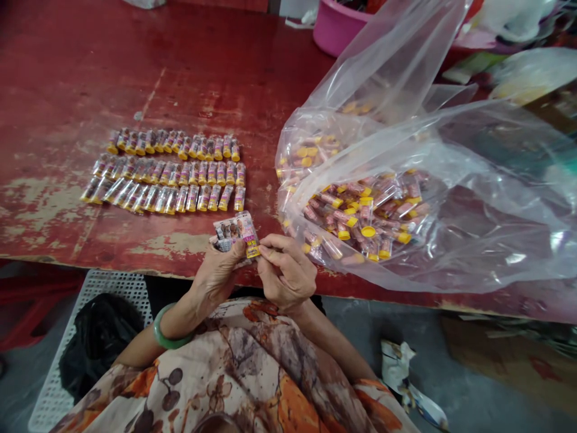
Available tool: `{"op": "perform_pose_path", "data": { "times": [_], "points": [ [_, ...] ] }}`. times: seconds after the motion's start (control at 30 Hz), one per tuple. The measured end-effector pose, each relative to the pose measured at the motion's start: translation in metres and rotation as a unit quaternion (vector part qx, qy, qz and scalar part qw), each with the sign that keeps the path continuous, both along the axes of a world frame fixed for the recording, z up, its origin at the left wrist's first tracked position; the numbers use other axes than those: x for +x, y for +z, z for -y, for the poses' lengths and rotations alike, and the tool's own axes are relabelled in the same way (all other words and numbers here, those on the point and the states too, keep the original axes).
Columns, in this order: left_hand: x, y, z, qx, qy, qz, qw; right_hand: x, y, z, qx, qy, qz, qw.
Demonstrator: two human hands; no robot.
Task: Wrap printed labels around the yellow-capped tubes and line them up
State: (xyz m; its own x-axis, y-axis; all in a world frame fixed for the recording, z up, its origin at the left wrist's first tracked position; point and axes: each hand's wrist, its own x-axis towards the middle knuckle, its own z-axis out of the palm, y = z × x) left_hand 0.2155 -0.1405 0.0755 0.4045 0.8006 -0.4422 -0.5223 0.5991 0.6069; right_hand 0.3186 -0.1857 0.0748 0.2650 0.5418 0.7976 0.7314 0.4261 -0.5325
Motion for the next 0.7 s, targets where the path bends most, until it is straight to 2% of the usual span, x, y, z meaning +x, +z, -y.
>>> {"op": "perform_pose_path", "data": {
  "times": [0.27,0.43,0.7],
  "points": [
    [-0.003,-0.004,-0.002,0.011,0.011,-0.003,1.000,-0.004,-0.006,-0.002,0.006,-0.001,0.005,1.000],
    [-0.008,-0.006,-0.003,0.010,0.023,-0.010,1.000,-0.009,-0.009,-0.003,0.010,-0.020,0.041,0.999],
    [-0.022,-0.010,-0.003,-0.004,0.043,-0.007,0.999,-0.018,-0.021,-0.006,0.007,-0.002,0.099,0.995]
  ]
}}
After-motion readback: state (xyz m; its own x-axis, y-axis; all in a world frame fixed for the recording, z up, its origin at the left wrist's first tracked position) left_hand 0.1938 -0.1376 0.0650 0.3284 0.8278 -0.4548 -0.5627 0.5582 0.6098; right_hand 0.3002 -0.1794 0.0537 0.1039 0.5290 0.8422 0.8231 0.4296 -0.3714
